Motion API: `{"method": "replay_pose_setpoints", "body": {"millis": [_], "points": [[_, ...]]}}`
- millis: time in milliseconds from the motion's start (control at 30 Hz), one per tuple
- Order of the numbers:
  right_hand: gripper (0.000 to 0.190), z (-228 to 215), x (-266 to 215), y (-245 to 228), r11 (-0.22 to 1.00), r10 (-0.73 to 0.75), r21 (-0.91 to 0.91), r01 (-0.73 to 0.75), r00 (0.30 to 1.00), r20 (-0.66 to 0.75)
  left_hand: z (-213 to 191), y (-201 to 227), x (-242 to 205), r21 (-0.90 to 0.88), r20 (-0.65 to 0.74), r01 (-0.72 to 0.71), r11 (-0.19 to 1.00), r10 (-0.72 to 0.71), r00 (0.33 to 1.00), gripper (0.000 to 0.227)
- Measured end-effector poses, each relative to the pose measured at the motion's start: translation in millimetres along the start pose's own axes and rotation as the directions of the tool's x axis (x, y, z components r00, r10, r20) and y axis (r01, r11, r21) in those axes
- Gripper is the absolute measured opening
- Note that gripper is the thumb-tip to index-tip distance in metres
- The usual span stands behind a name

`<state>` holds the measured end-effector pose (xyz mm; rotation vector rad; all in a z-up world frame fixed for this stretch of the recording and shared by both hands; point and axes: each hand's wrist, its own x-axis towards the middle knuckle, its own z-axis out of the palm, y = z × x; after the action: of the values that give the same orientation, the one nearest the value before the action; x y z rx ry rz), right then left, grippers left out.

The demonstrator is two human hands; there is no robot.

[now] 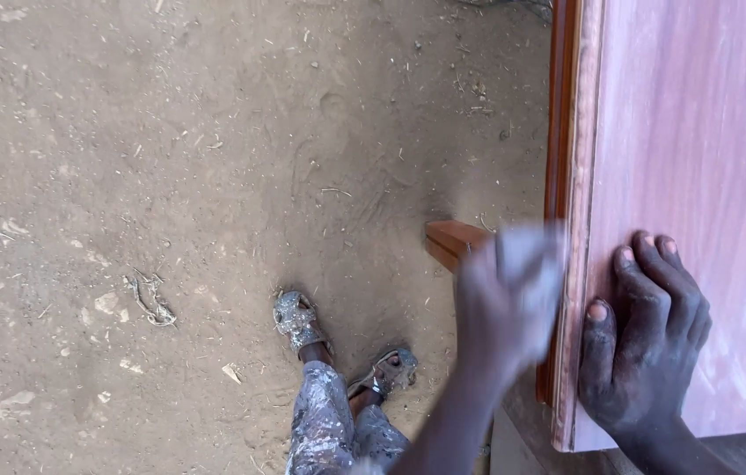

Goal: Sanding the edges and corners of a wooden table top using a piece of sandpaper to achieve a smooth finish.

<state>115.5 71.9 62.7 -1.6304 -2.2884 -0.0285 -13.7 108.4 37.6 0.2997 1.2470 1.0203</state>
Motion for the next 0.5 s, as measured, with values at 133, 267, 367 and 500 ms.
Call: {"method": "replay_pose_setpoints", "body": {"millis": [133,267,367,500], "points": [[0.045,0.6,3.0,-1.9,1.000,0.004,-0.010,-0.003,1.000,0.007,0.1,-31.1,-13.2,-0.152,0.038,0.227,0.962,-0.224,0.974,0.033],[0.043,1.5,2.5,-4.7,1.000,0.000,-0.006,0.000,1.000,-0.011,17.8,40.7,71.1,0.117,-0.032,-0.072,0.990,0.077,0.997,0.048],[0.043,0.1,-0.9,-5.9,1.000,0.007,-0.007,-0.007,1.000,-0.003,14.5,39.7,59.8,0.098,-0.046,-0.088,0.991,0.093,0.995,0.044],[0.044,3.3,-0.2,-5.3,1.000,0.003,-0.003,-0.003,1.000,-0.022,-3.8,-27.0,-18.1,-0.162,0.035,0.188,0.969,-0.184,0.982,0.038]]}}
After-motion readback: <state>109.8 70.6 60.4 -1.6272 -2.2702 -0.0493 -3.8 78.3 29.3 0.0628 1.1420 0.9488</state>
